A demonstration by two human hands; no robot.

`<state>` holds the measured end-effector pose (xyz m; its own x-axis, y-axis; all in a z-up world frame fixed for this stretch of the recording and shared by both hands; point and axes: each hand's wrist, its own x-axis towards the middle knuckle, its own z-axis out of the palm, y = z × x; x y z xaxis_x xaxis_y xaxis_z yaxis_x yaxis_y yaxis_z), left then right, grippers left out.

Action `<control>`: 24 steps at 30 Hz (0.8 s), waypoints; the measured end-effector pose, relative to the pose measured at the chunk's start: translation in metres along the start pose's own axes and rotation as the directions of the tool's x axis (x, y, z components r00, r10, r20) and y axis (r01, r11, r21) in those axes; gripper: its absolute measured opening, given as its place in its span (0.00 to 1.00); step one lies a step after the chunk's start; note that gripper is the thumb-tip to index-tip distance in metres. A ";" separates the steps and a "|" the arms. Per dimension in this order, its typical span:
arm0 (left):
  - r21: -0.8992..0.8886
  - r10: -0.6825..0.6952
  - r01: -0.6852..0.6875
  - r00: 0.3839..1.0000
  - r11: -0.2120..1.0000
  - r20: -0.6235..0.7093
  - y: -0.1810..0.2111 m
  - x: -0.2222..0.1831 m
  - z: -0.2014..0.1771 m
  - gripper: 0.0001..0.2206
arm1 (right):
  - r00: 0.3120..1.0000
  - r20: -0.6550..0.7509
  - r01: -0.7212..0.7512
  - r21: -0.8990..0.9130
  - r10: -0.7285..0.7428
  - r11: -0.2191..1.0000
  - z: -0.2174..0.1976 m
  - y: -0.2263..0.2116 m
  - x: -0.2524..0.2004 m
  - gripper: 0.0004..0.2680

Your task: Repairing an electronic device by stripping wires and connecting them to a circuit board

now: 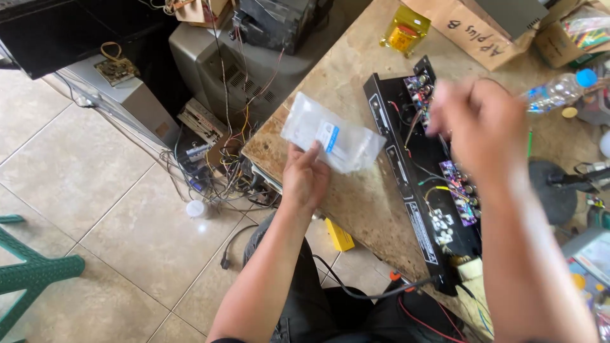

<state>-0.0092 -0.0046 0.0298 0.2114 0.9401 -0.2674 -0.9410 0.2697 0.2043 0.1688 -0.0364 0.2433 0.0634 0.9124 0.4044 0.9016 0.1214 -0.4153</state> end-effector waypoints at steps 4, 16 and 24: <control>-0.087 0.130 -0.125 0.990 0.988 0.052 -0.029 -0.007 0.006 0.18 | 0.896 0.259 -0.417 0.212 0.360 0.884 0.007 -0.032 -0.098 0.03; -0.113 0.072 -0.066 0.996 0.991 0.046 -0.044 -0.064 0.006 0.16 | 0.864 0.216 -0.479 0.630 0.454 0.612 0.038 -0.011 -0.168 0.05; -0.088 0.005 -0.002 0.999 0.996 0.039 -0.054 -0.078 0.009 0.20 | 0.858 0.241 -0.487 0.659 0.453 0.573 0.027 -0.005 -0.179 0.06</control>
<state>0.0274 -0.0908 0.0478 0.2166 0.9489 -0.2297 -0.9610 0.2487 0.1213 0.1410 -0.1898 0.1515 0.3593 0.9325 -0.0373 0.2039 -0.1174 -0.9719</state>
